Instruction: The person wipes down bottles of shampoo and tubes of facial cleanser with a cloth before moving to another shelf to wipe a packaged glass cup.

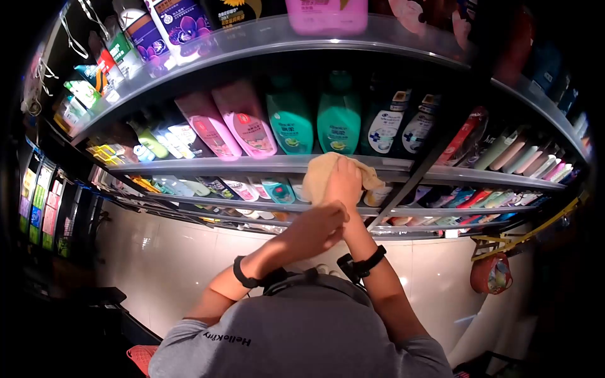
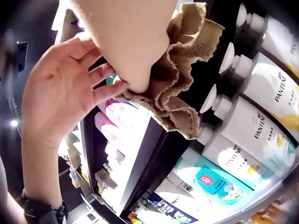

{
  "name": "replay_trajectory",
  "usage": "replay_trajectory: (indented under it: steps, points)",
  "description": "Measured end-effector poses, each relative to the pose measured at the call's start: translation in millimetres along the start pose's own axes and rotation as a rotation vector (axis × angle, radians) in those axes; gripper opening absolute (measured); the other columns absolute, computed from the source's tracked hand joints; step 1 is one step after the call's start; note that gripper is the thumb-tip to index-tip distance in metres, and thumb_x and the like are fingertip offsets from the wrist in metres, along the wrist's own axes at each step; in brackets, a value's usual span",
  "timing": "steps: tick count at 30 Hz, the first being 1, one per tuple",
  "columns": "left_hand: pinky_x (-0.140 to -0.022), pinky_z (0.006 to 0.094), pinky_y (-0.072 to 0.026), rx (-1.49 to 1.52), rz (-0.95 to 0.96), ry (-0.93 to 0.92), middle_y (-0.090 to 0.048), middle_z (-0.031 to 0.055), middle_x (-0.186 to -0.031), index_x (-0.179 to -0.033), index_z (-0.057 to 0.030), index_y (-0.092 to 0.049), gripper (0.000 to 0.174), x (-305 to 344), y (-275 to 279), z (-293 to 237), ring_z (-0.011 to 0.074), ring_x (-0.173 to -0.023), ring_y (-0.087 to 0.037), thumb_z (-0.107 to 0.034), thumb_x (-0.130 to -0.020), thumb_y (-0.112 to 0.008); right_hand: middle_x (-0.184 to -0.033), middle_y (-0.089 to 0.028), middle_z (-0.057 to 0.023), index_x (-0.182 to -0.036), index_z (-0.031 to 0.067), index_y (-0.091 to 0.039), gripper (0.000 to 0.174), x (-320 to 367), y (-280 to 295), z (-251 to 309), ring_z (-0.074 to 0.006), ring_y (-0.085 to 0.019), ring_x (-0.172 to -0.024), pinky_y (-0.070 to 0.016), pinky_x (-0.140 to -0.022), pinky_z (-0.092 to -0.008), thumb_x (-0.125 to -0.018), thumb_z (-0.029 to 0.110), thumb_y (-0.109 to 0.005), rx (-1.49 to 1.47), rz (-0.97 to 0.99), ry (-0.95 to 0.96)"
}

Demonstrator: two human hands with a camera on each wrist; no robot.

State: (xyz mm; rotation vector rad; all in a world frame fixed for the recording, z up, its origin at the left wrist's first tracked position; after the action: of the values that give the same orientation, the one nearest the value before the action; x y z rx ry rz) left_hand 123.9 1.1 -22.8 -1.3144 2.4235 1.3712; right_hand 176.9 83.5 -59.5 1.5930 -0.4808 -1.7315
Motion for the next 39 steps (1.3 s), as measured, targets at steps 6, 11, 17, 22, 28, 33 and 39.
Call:
replay_trajectory:
  steps: [6, 11, 17, 22, 28, 33, 39]
  points:
    - [-0.084, 0.0509, -0.0335, -0.312, 0.011, 0.170, -0.047, 0.0173, -0.100, -0.107, -0.0049, -0.050, 0.042, -6.4, -1.2, 20.1, 0.0336, -0.101, -0.042, -0.019, -0.071, -0.064, -0.082, -0.047, -0.0116, -0.077, 0.0035, -0.051, 0.024, 5.0, 20.6, -5.3, -0.0300, -0.045, -0.080, -0.0347, -0.070, -0.0390, -0.064, 0.023, -0.056, -0.139, -0.026, 0.079]
    - [-0.094, 0.0606, -0.0220, -0.527, -0.271, 0.001, -0.042, 0.0150, -0.117, -0.114, -0.0014, -0.047, 0.056, -7.6, 16.3, 39.1, 0.0323, -0.109, -0.039, -0.028, -0.069, -0.065, -0.095, -0.052, -0.0139, -0.093, 0.0051, -0.057, 0.024, 17.2, 29.9, -28.3, -0.0318, -0.047, -0.091, -0.0347, -0.081, -0.0404, -0.072, 0.017, -0.057, -0.504, -0.124, -0.026]
    - [-0.094, 0.0605, -0.0220, -0.734, -0.305, 0.259, -0.045, 0.0150, -0.110, -0.108, -0.0015, -0.050, 0.044, 9.8, 18.7, 67.0, 0.0313, -0.108, -0.040, -0.021, -0.070, -0.063, -0.100, -0.051, -0.0136, -0.097, 0.0037, -0.057, 0.027, 41.7, 46.2, -66.0, -0.0347, -0.043, -0.101, -0.0335, -0.086, -0.0449, -0.070, 0.007, -0.056, -0.272, -0.154, -0.067]
    - [-0.093, 0.0545, -0.0250, -0.625, -0.379, 0.302, -0.037, 0.0219, -0.115, -0.113, 0.0006, -0.042, 0.052, 15.3, 7.9, 68.7, 0.0396, -0.107, -0.036, -0.014, -0.069, -0.064, -0.095, -0.050, -0.0163, -0.099, 0.0000, -0.052, 0.029, 32.9, 46.9, -69.0, -0.0359, -0.044, -0.092, -0.0346, -0.079, -0.0465, -0.071, 0.004, -0.054, -0.334, -0.010, -0.139]
    - [-0.084, 0.0472, -0.0355, -0.673, -0.324, 0.258, -0.039, 0.0186, -0.116, -0.117, -0.0051, -0.043, 0.054, -3.0, -18.8, 78.9, 0.0371, -0.109, -0.038, -0.017, -0.068, -0.062, -0.105, -0.044, -0.0143, -0.112, 0.0119, -0.051, 0.050, 35.1, 38.9, -63.0, -0.0336, -0.044, -0.089, -0.0373, -0.076, -0.0445, -0.064, 0.000, -0.065, -0.311, -0.070, -0.099]
    - [-0.086, 0.0602, -0.0262, -0.812, -0.289, 0.175, -0.035, 0.0149, -0.119, -0.116, -0.0103, -0.050, 0.050, 13.1, -6.1, 87.2, 0.0425, -0.107, -0.032, -0.018, -0.069, -0.064, -0.099, -0.044, -0.0170, -0.119, 0.0109, -0.050, 0.056, 57.2, 22.1, -54.2, -0.0357, -0.043, -0.094, -0.0366, -0.083, -0.0461, -0.065, 0.006, -0.065, -0.226, -0.092, -0.116]
    - [-0.086, 0.0613, -0.0287, -0.807, -0.438, 0.187, -0.032, 0.0139, -0.112, -0.107, -0.0108, -0.052, 0.043, 35.3, 22.4, 108.6, 0.0425, -0.105, -0.031, -0.018, -0.067, -0.066, -0.102, -0.044, -0.0160, -0.121, 0.0116, -0.048, 0.057, 52.6, 12.6, -10.9, -0.0342, -0.043, -0.096, -0.0299, -0.092, -0.0554, -0.066, 0.008, -0.063, -0.221, -0.014, -0.067]
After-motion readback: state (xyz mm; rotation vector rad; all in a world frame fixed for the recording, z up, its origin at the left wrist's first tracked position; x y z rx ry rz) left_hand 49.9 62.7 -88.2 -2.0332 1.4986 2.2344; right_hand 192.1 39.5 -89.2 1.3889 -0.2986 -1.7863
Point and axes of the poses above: each hand's wrist, its own x-axis away from the middle knuckle, its own y-axis out of the back of the hand, z = x × y, the point moved 8 cm from there along -x, towards the middle knuckle
